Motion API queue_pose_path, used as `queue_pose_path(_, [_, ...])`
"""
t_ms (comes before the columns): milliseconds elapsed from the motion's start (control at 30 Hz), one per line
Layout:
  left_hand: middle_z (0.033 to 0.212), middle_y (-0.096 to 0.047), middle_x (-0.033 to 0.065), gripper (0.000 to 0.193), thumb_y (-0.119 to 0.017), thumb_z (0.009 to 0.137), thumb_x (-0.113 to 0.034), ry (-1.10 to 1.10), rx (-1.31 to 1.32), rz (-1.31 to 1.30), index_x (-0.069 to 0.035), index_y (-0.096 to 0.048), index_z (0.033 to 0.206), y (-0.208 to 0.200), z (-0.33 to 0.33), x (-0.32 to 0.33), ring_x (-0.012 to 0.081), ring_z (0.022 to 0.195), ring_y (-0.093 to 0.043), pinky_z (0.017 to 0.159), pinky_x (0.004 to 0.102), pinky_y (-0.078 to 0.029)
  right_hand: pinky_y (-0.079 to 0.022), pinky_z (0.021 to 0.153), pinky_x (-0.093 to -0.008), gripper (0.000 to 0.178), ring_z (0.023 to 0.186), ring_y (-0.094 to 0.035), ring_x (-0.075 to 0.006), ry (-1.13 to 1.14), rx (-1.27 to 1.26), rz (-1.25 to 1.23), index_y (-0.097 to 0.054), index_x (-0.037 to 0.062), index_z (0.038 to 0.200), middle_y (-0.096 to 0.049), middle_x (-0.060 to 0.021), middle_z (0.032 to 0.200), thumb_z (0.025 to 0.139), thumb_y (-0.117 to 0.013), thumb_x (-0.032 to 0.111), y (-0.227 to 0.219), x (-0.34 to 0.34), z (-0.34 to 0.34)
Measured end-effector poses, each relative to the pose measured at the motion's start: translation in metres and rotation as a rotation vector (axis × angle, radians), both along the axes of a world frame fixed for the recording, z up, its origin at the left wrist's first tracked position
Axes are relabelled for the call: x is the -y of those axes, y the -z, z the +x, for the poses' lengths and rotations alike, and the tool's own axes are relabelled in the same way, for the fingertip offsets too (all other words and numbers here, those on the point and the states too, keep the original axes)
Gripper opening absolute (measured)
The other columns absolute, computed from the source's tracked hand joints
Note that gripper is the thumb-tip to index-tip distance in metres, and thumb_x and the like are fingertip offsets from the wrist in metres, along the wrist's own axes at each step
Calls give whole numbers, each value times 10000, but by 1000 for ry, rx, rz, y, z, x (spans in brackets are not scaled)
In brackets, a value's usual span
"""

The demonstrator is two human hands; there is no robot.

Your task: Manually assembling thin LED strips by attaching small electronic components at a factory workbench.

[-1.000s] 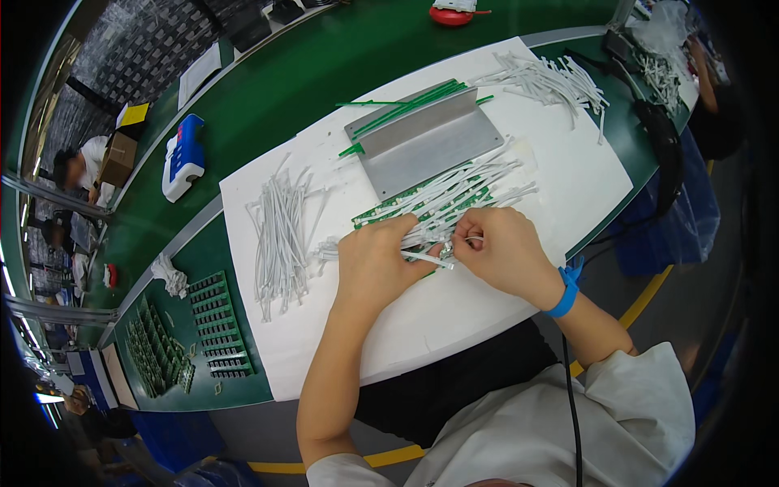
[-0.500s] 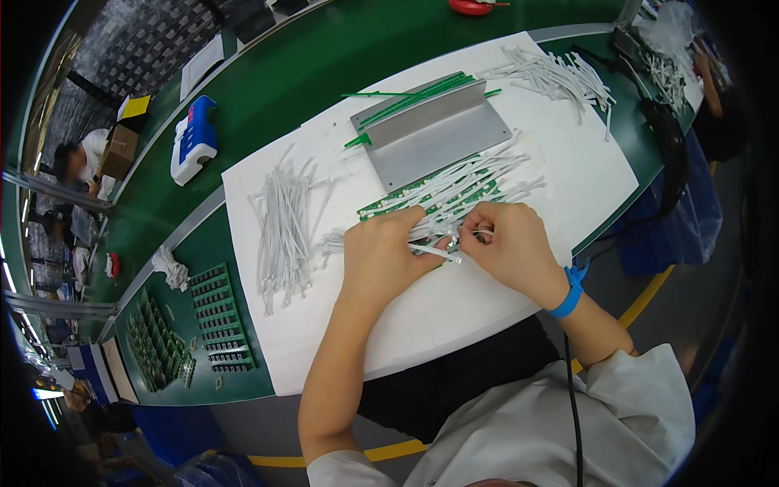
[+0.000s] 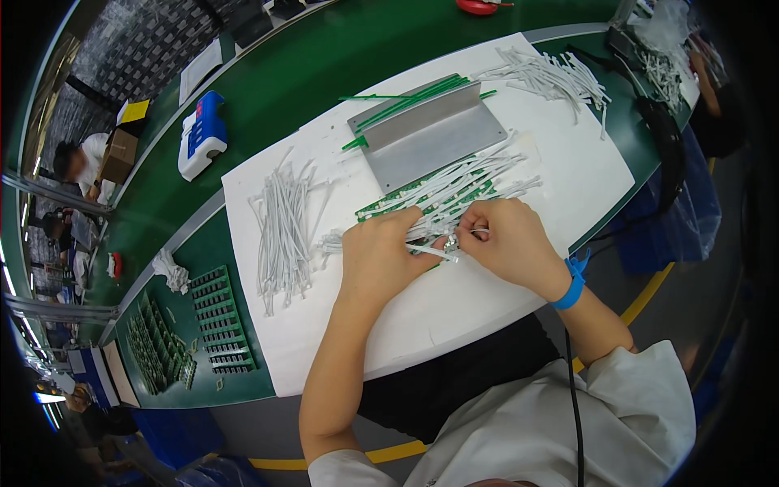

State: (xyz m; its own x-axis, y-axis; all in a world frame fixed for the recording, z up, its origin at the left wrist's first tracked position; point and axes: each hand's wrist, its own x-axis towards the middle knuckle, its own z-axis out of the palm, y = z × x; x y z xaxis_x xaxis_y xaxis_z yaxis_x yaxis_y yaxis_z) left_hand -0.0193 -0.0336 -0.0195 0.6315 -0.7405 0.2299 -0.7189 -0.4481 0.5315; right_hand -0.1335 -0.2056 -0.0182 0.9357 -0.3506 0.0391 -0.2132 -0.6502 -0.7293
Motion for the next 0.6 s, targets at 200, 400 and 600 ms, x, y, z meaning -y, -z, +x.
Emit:
queue_pose_path(200, [730,-713,133,399,-919,708,-344,2,0,-2,-58,-648,767,1,1,0,368,659,-683,581,418,-518,-545,601,-433,119,639,-700,-339,30,-68,-11,-754,63,803,-705,-115,683,818,-741,180,-6,0,2])
queue_pose_path(400, [731,-712,138,410,-921,707,-359,-6,7,0,-59,-650,770,0,0,0,370,661,-684,586,423,-517,-555,626,-437,123,653,-703,-344,-4,-97,32,-749,59,799,-706,-123,689,823,-735,179,-10,1,2])
queue_pose_path(600, [730,-713,139,411,-926,703,-363,0,1,6,-59,-660,777,1,1,-1,373,661,-681,584,428,-513,-560,636,-427,105,669,-709,-332,23,-84,-17,-734,58,804,-711,-120,702,837,-733,158,-4,-5,0])
